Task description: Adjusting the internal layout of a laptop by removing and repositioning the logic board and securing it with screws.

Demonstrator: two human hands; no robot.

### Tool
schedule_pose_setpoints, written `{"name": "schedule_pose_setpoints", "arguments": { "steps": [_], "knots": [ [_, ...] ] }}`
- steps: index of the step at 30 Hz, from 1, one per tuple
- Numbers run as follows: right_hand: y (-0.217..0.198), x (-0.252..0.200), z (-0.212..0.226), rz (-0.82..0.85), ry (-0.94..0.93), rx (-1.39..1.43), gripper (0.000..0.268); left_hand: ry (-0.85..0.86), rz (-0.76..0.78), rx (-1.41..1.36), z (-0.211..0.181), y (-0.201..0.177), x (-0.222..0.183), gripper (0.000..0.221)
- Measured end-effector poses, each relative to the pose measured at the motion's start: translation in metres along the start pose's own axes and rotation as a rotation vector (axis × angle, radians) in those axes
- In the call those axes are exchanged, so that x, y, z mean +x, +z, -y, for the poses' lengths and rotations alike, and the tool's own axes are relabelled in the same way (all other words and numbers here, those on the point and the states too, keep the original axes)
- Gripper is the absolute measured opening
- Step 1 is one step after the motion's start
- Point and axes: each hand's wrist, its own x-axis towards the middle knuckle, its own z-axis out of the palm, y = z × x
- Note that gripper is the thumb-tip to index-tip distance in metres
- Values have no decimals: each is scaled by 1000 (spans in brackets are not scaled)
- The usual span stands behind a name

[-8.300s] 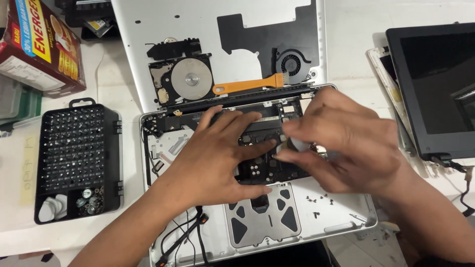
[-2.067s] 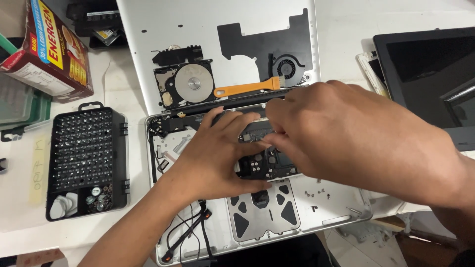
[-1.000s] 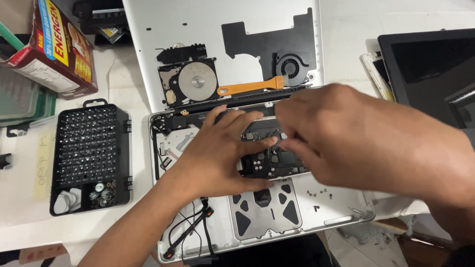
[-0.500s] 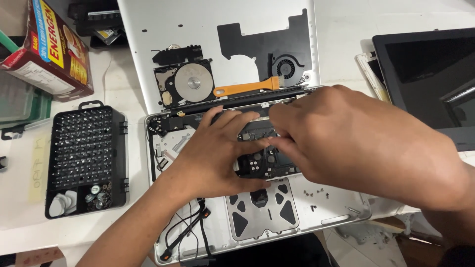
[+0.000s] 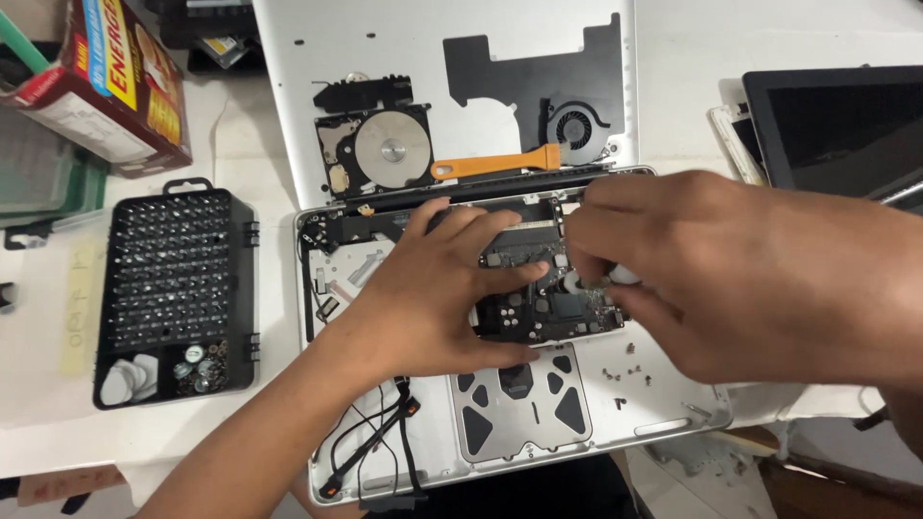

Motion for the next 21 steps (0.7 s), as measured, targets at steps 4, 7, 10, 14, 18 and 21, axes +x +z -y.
{"name": "schedule_pose_setpoints", "arguments": {
  "steps": [4,7,10,14,18,21],
  "knots": [
    [2,4,-5,-134,-139,52,10,-5,33,-7,2,1,0,69],
    [2,7,2,-145,-195,27,13,28,-6,15,3,3,0,69],
    [0,9,4,-200,-198,44,17,48,-68,16,3,2,-1,66],
    [3,12,2,-281,-231,72,15,19,3,10,1,-1,0,68],
    [5,12,2,-356,-270,28,13,9,17,12,2,0,0,68],
    [9,12,-3,-337,-194,-27,19,10,29,31,2,1,0,71]
  ]
}}
